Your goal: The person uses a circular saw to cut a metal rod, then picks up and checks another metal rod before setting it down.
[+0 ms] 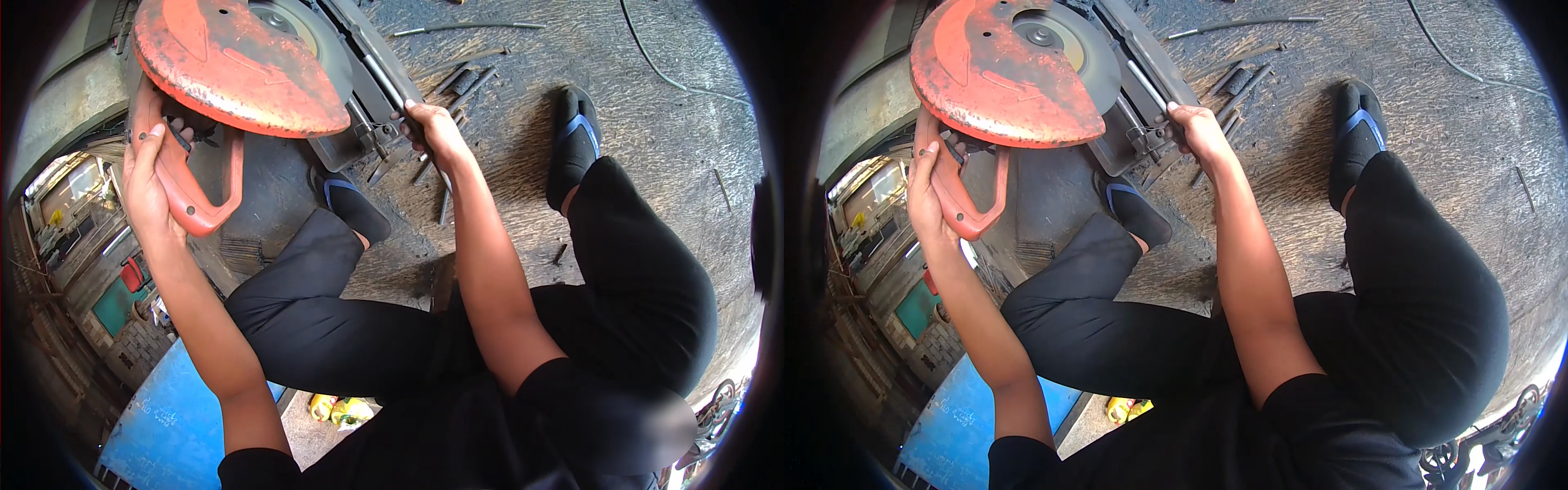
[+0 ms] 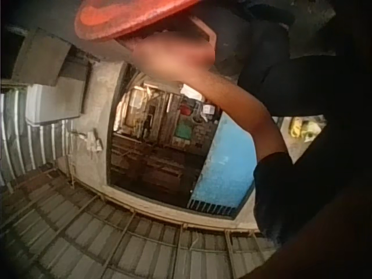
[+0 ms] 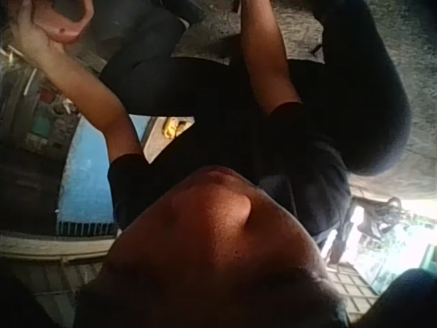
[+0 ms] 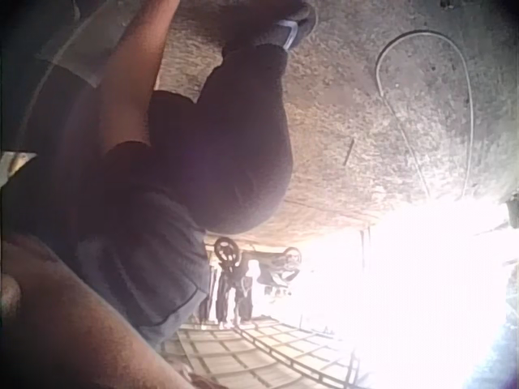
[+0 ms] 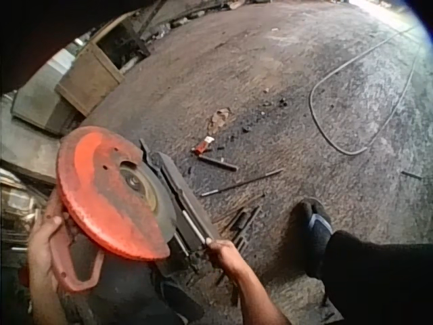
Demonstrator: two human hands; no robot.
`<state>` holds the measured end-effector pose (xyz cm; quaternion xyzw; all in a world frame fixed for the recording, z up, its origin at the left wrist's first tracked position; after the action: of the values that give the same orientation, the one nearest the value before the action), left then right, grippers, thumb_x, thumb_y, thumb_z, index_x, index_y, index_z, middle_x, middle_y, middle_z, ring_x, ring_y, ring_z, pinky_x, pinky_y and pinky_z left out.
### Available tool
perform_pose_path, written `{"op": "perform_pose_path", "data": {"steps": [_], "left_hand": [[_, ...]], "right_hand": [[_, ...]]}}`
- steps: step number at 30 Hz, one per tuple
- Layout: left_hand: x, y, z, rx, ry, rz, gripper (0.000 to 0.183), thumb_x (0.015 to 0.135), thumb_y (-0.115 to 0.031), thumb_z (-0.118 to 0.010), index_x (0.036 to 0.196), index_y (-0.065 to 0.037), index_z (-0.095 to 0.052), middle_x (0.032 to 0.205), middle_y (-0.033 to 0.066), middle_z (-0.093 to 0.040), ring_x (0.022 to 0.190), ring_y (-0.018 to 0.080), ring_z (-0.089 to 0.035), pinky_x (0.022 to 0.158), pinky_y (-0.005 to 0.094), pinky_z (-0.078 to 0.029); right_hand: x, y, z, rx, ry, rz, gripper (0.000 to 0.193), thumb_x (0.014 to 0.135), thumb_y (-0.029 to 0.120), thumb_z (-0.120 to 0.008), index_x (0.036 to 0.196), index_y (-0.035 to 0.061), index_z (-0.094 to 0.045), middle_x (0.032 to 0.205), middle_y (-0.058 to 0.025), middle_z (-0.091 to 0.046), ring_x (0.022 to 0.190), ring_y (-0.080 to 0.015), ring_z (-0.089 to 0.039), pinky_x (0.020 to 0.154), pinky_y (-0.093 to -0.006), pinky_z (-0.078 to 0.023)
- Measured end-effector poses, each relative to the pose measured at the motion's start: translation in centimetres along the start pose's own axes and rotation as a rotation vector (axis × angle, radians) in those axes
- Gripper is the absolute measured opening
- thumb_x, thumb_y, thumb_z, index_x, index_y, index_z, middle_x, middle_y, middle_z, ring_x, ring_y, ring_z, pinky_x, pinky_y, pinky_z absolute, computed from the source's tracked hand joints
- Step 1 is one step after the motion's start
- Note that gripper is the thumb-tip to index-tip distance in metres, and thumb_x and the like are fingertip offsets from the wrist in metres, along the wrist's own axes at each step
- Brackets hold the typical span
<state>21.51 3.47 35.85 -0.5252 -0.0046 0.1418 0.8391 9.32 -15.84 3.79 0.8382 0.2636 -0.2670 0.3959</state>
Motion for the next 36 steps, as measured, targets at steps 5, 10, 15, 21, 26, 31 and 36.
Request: {"op": "perform_pose_path", "data": {"steps": [5,10,15,21,26,31,36], "left_hand": [[0.3,0.3,0.9,0.106,-0.021,0.052,0.032,0.086,-0.010,-0.060,0.114,0.005,-0.052,0.097,0.0136,-0.061,0.083,0.0203,-0.062,0.074,0.0331,-0.050],[0.1,0.4,0.9,0.019,-0.026,0.049,0.038,0.087,-0.010,-0.061,0.120,0.006,-0.051,0.102,0.0158,-0.060,0.088,0.0214,-0.062,0.075,0.0334,-0.050],[0.1,0.3,0.4,-0.009,-0.013,0.036,0.041,0.087,-0.010,-0.060,0.123,0.007,-0.049,0.106,0.0171,-0.060,0.092,0.0221,-0.061,0.078,0.0327,-0.049],[-0.1,0.0,0.2,-0.007,-0.026,0.026,0.043,0.087,-0.011,-0.060,0.124,0.007,-0.048,0.109,0.0178,-0.059,0.094,0.0233,-0.061,0.080,0.0338,-0.049],[-0.2,0.0,0.2,0.010,-0.044,0.025,0.044,0.087,-0.012,-0.061,0.124,0.007,-0.048,0.109,0.0181,-0.059,0.095,0.0243,-0.061,0.081,0.0348,-0.049],[-0.2,0.1,0.2,0.021,-0.042,0.050,0.044,0.086,-0.012,-0.060,0.124,0.006,-0.048,0.107,0.0173,-0.060,0.090,0.0237,-0.062,0.079,0.0340,-0.049],[-0.2,0.3,0.2,0.059,-0.012,0.107,0.051,0.090,-0.019,-0.057,0.134,0.003,-0.043,0.130,0.0104,-0.052,0.116,0.0195,-0.051,0.096,0.0337,-0.040]], "right_hand": [[-0.9,0.7,-1.1,0.188,0.141,-0.102,0.035,0.096,0.031,-0.044,0.091,0.0015,-0.063,0.061,0.0027,-0.048,0.050,-0.0075,-0.041,0.045,-0.0222,-0.030],[-1.2,0.5,-1.7,0.136,0.192,-0.230,0.033,0.095,0.029,-0.045,0.087,0.0017,-0.062,0.061,0.0019,-0.048,0.045,-0.0083,-0.036,0.043,-0.0229,-0.027],[-1.4,0.2,-2.0,0.058,0.172,-0.249,0.026,0.093,0.029,-0.049,0.083,0.0072,-0.061,0.061,0.0022,-0.049,0.045,-0.0069,-0.034,0.042,-0.0229,-0.022],[-1.5,0.3,-2.1,0.046,0.205,-0.204,0.023,0.091,0.029,-0.055,0.082,0.0086,-0.061,0.061,0.0031,-0.049,0.046,-0.0062,-0.034,0.042,-0.0226,-0.023],[-1.1,-0.2,-2.2,0.056,0.194,-0.156,0.024,0.091,0.027,-0.058,0.081,0.0066,-0.064,0.061,0.0031,-0.049,0.045,-0.0059,-0.036,0.041,-0.0226,-0.025],[-0.4,-0.8,-1.9,-0.005,0.171,-0.129,0.024,0.091,0.027,-0.061,0.082,0.0056,-0.066,0.060,0.0031,-0.050,0.045,-0.0058,-0.037,0.041,-0.0225,-0.026],[0.0,-0.9,-1.5,-0.082,0.119,-0.077,0.023,0.089,0.026,-0.063,0.081,0.0042,-0.067,0.053,0.0028,-0.046,0.046,-0.0070,-0.040,0.040,-0.0248,-0.030]]}}
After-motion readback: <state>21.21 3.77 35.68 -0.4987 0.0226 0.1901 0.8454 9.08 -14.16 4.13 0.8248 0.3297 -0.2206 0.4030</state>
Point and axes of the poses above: each hand's wrist, its own x-axis towards the middle knuckle, its own z-axis out of the back of the hand, y = z × x, the point moved 6 cm from there along x, towards the middle knuckle
